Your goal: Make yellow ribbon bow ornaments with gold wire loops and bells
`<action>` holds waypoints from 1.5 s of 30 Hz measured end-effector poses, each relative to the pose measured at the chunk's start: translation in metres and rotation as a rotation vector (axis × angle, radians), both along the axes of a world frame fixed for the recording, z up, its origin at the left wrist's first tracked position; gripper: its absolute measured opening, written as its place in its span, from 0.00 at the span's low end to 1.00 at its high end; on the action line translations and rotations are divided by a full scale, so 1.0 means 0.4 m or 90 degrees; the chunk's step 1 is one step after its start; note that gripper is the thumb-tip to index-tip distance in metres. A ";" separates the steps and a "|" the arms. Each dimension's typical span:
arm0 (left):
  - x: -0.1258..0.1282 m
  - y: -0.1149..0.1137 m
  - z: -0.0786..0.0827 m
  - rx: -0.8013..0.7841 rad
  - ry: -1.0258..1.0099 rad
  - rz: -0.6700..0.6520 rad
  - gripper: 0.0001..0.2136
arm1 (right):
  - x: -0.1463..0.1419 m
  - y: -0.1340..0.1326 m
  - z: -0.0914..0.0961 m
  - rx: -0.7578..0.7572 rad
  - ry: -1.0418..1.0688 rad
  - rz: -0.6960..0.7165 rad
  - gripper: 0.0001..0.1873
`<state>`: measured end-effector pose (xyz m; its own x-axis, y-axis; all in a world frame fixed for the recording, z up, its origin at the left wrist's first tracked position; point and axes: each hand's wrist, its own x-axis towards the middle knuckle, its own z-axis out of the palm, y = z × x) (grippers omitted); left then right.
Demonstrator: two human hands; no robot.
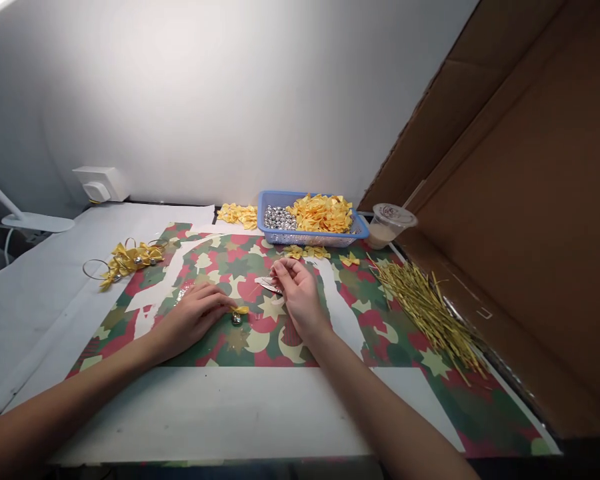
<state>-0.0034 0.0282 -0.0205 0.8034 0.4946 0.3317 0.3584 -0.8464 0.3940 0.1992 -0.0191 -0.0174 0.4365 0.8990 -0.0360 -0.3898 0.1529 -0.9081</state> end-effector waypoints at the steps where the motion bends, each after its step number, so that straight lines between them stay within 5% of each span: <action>1: 0.000 0.000 0.001 -0.004 0.001 -0.002 0.12 | 0.001 0.001 0.001 0.002 0.005 -0.001 0.22; 23: 0.003 0.003 0.008 -0.061 -0.011 -0.045 0.11 | 0.052 0.025 -0.018 0.024 0.021 -0.080 0.21; 38: -0.002 -0.015 0.045 -0.383 -0.080 -0.077 0.08 | 0.054 0.025 -0.037 0.004 0.016 -0.093 0.22; 45: -0.002 -0.015 0.050 -0.725 -0.238 0.029 0.09 | 0.049 0.021 -0.034 0.009 0.013 -0.080 0.20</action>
